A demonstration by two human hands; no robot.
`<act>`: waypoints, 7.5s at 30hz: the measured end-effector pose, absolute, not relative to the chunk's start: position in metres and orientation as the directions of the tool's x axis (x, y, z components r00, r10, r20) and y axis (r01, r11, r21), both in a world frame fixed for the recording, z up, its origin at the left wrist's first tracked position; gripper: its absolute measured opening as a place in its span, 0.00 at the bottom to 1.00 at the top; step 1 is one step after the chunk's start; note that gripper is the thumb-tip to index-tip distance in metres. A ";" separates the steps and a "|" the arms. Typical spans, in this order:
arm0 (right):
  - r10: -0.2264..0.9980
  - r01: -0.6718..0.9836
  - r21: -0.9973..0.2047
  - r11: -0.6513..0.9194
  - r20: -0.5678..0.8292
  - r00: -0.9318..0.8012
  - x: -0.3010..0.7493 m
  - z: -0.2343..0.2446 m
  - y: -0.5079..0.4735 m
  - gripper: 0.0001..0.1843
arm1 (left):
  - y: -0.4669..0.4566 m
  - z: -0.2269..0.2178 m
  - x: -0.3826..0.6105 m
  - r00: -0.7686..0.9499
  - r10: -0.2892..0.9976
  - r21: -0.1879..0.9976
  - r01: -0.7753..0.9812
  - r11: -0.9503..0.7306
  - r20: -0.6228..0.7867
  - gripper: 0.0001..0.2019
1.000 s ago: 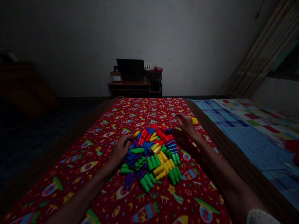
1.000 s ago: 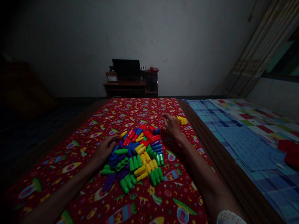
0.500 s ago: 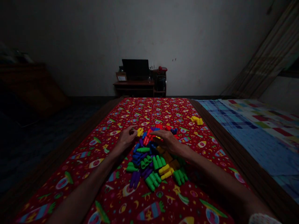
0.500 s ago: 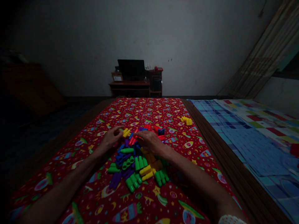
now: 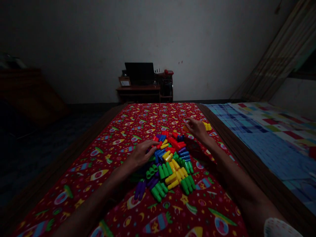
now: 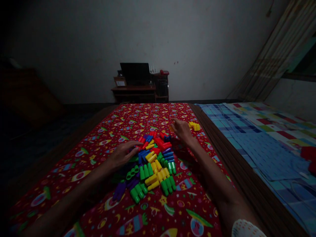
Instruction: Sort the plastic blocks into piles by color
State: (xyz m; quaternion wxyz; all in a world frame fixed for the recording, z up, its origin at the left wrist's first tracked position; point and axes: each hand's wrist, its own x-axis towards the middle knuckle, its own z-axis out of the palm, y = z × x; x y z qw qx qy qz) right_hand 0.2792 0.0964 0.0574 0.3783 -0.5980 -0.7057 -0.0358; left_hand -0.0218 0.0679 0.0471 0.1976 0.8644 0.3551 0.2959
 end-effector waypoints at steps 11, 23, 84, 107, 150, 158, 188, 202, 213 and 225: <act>0.768 0.924 -0.342 0.170 0.633 0.093 0.341 0.039 0.102 0.10 | 0.054 0.030 -0.013 0.688 0.640 0.451 0.478 -0.754 0.342 0.16; 0.719 0.664 -0.274 0.695 0.256 -0.647 0.188 0.036 0.066 0.07 | 0.058 0.025 -0.016 0.687 0.636 0.420 0.491 -0.763 0.351 0.13; 0.760 0.837 -0.460 0.296 0.644 0.085 0.286 0.053 0.104 0.12 | 0.053 0.043 -0.014 0.558 0.675 0.188 0.687 -0.702 0.482 0.09; 0.851 0.887 -0.221 0.405 0.445 -0.278 0.253 0.073 0.076 0.17 | 0.004 0.057 -0.005 0.906 0.398 0.238 0.358 -0.903 0.146 0.15; 0.919 0.935 -0.314 0.164 0.392 -0.030 0.266 0.080 0.073 0.14 | 0.037 0.041 -0.003 0.353 0.894 0.722 0.538 -0.435 0.275 0.16; 0.766 0.552 -0.544 0.631 0.330 -0.551 0.193 0.080 0.037 0.12 | 0.035 0.041 -0.006 0.415 0.856 0.757 0.437 -0.486 0.309 0.21; 0.874 0.941 -0.295 -0.164 0.399 0.277 0.364 0.042 0.103 0.18 | 0.007 0.038 -0.003 0.805 0.542 0.375 0.438 -0.817 0.240 0.15; 0.929 0.999 0.037 0.013 0.370 -0.025 0.331 0.019 0.114 0.22 | 0.004 0.049 0.001 0.828 0.512 0.413 0.393 -0.822 0.229 0.13; 0.852 0.568 -0.647 0.509 0.474 -0.223 0.241 0.073 0.084 0.23 | 0.022 0.039 -0.006 0.522 0.731 0.592 0.444 -0.673 0.439 0.24; 0.775 0.588 -0.505 0.632 0.411 -0.480 0.218 0.084 0.055 0.16 | 0.039 0.043 -0.008 0.348 0.914 0.909 0.274 -0.313 0.210 0.19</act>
